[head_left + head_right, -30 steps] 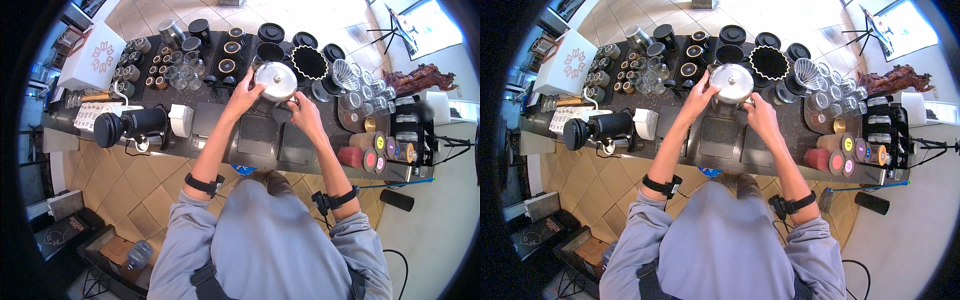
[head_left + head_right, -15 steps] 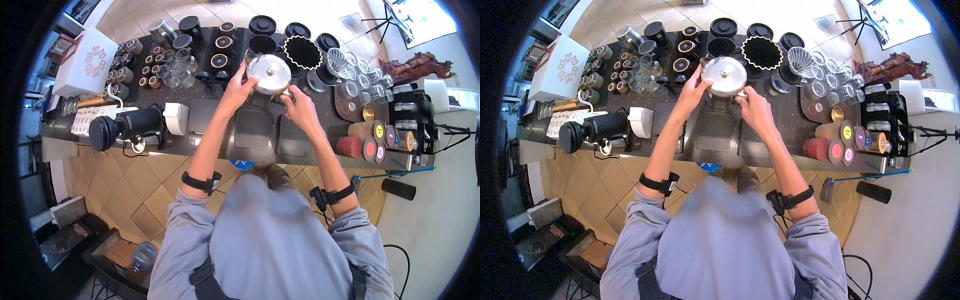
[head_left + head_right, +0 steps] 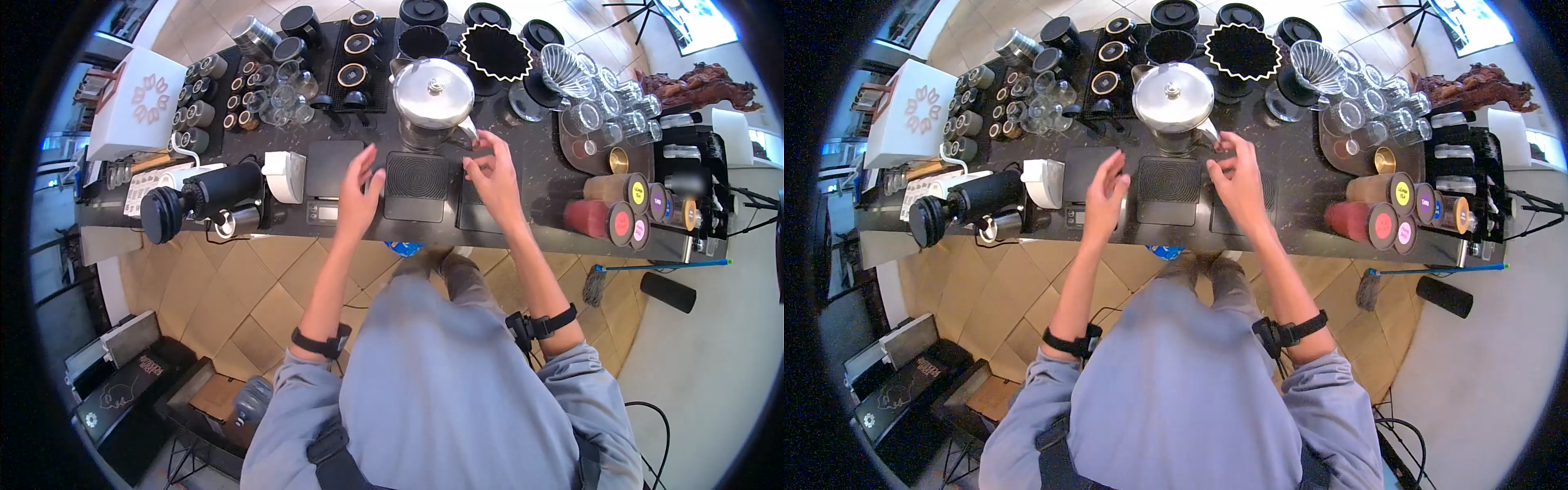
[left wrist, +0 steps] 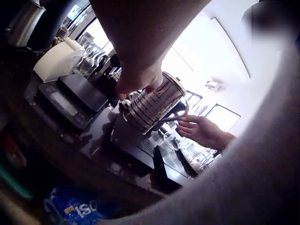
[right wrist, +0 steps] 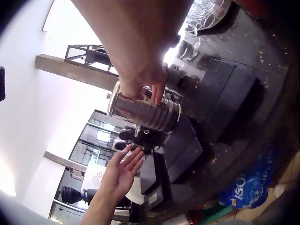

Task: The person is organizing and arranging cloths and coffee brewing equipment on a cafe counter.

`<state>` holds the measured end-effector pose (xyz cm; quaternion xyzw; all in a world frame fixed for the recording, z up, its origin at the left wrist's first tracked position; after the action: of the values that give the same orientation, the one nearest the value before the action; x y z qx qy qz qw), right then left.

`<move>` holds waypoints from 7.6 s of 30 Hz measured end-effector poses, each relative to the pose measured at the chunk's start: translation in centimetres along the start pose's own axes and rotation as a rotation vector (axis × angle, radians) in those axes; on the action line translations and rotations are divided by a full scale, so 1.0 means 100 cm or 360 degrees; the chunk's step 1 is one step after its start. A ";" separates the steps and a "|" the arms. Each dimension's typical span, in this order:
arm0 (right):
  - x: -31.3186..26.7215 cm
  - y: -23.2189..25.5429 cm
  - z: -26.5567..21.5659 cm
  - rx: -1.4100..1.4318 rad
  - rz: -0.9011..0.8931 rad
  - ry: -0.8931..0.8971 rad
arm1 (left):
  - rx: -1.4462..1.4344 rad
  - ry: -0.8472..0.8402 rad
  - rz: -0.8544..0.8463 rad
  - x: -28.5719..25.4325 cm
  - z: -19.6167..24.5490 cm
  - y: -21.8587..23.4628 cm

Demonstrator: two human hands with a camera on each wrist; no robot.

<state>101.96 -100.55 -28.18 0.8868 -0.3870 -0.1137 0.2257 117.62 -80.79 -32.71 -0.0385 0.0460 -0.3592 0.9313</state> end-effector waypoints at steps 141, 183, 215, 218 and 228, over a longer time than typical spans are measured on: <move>0.042 -0.215 -0.029 -0.1335 -0.0148 0.0367 | 0.1654 -0.0262 -0.0294 0.097 -0.028 0.084; 0.016 -0.184 -0.072 -0.0938 -0.0160 0.0582 | 0.0480 -0.0134 -0.0779 -0.010 0.077 0.105; -0.160 -0.118 0.003 -0.0343 -0.0808 0.0344 | 0.0217 0.0237 -0.0477 -0.174 -0.048 0.145; -0.193 -0.094 0.058 -0.0098 -0.0739 0.0208 | 0.0257 0.0614 -0.0329 -0.236 -0.106 0.182; -0.344 -0.028 0.273 -0.0807 -0.1008 -0.0609 | 0.0626 0.1778 -0.0114 -0.436 -0.231 0.296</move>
<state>70.28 -81.99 -52.45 0.8413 -0.0910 -0.4304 0.3143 102.54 -30.52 -56.19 0.3281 0.4607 -0.3581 0.7429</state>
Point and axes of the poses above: each hand's wrist, its own x-axis towards the middle knuckle, its own y-axis out of the back of the hand, z = x × y, the point moved 3 cm from there along x, towards the middle knuckle, and after that the axes turned 12 degrees about -x, right-handed, at the moved point
